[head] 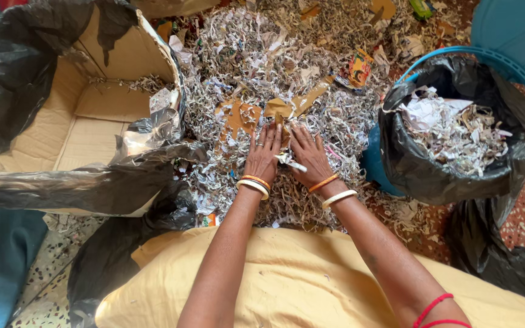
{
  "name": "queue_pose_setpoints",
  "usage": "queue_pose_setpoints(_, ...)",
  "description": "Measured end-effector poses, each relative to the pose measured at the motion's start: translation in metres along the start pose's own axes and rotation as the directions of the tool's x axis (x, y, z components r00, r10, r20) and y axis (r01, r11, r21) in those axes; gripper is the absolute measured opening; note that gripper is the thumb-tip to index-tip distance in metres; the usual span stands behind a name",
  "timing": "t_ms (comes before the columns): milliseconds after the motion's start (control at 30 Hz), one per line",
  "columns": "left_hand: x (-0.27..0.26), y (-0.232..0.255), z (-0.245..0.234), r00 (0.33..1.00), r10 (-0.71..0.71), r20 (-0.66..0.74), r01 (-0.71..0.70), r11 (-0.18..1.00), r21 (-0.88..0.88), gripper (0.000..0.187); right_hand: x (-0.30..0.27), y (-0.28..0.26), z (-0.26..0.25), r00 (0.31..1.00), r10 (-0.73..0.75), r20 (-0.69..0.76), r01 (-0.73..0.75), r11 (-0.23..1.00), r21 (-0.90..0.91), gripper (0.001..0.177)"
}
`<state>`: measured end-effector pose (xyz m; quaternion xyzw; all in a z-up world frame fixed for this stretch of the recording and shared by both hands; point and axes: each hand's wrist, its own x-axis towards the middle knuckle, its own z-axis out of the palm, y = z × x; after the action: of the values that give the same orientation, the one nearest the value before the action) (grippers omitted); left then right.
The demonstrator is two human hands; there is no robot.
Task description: The person sits on the floor and uses both hands to gather shredded paper from a large pile and transfer it into a blue bucket lined with a black plastic bag. The person repeatedly scoops and packs the shredded paper into the bucket.
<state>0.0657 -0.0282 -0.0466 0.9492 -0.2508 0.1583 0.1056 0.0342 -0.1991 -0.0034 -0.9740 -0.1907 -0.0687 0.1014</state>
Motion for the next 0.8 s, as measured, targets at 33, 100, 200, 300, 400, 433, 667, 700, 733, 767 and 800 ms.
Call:
queue_pose_setpoints(33,0.005,-0.002,-0.003,0.999,0.008,-0.041,-0.008,1.0,-0.002,0.079,0.003,0.003,-0.003,0.999,-0.015,-0.038,0.016,0.999,0.03,0.099)
queue_pose_setpoints(100,0.012,-0.001,-0.013,0.993,0.023,-0.115,-0.031,0.997,-0.067,0.082,0.001,0.006,-0.014,0.98,-0.075,-0.182,0.1,0.987,0.128,0.089)
queue_pose_setpoints(200,0.027,0.003,-0.04,0.963,0.029,-0.268,-0.051,0.996,-0.075,0.084,0.013,0.003,-0.037,0.922,-0.157,-0.354,0.207,0.972,0.109,0.08)
queue_pose_setpoints(300,0.031,0.004,-0.056,0.943,0.029,-0.331,-0.074,0.99,-0.124,0.085,0.016,0.004,-0.044,0.886,-0.155,-0.438,0.23,0.965,0.124,0.062)
queue_pose_setpoints(400,0.026,0.006,-0.069,0.947,0.043,-0.319,-0.084,0.99,-0.116,0.088,0.018,0.007,-0.047,0.867,-0.158,-0.473,0.213,0.975,0.065,0.042)
queue_pose_setpoints(433,0.024,0.007,-0.073,0.963,0.035,-0.266,-0.068,0.991,-0.115,0.091,0.019,0.007,-0.046,0.863,-0.127,-0.489,0.197,0.976,0.095,0.041)
queue_pose_setpoints(667,0.012,0.005,-0.072,0.998,0.003,-0.069,-0.024,0.953,-0.302,0.1,0.035,0.007,-0.03,0.904,0.019,-0.427,0.123,0.945,0.303,0.053)
queue_pose_setpoints(700,0.013,0.002,-0.069,0.997,0.006,-0.081,-0.035,0.93,-0.366,0.1,0.038,0.009,-0.028,0.913,0.017,-0.409,0.124,0.941,0.314,0.057)
queue_pose_setpoints(733,0.014,-0.001,-0.065,0.997,0.0,-0.072,-0.025,0.939,-0.342,0.1,0.041,0.01,-0.025,0.926,-0.003,-0.377,0.104,0.963,0.248,0.059)
queue_pose_setpoints(767,0.014,-0.003,-0.06,0.998,-0.005,-0.064,-0.016,0.948,-0.319,0.101,0.042,0.012,-0.021,0.939,-0.018,-0.344,0.084,0.98,0.178,0.06)
queue_pose_setpoints(800,0.016,-0.005,-0.055,0.998,-0.01,-0.055,-0.007,0.955,-0.296,0.102,0.044,0.012,-0.016,0.95,-0.028,-0.31,0.064,0.992,0.107,0.062)
